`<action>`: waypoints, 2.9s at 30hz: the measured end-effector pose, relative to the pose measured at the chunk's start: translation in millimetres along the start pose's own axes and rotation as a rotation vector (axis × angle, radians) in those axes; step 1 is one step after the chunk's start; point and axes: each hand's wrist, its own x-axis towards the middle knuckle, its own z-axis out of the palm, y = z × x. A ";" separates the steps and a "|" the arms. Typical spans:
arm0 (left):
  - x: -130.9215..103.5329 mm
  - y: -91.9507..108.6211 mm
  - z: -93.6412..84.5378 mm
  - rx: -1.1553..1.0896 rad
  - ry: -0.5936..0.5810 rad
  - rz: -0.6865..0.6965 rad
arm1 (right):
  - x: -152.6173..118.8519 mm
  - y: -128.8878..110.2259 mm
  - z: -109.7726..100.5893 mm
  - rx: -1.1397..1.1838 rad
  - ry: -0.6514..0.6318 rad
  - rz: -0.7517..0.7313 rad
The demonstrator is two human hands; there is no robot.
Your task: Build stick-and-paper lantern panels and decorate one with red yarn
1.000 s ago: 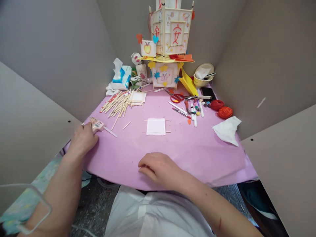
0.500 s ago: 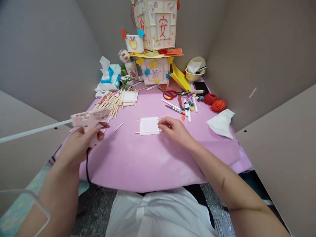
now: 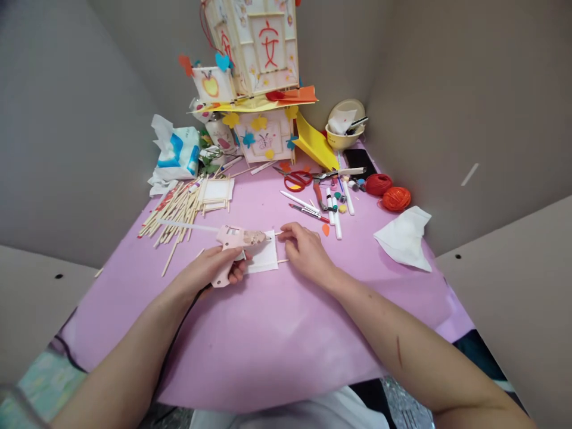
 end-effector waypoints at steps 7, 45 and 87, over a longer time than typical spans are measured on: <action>8.7 -7.5 2.8 -0.017 -0.017 -0.048 | -0.8 -1.1 1.3 -0.075 0.004 -0.023; 11.3 -15.8 5.0 -0.066 -0.019 -0.062 | -2.3 -4.6 1.0 -0.126 0.003 -0.023; 9.3 -23.4 1.7 -0.193 -0.047 -0.053 | -5.4 -0.4 2.7 -0.110 -0.024 0.007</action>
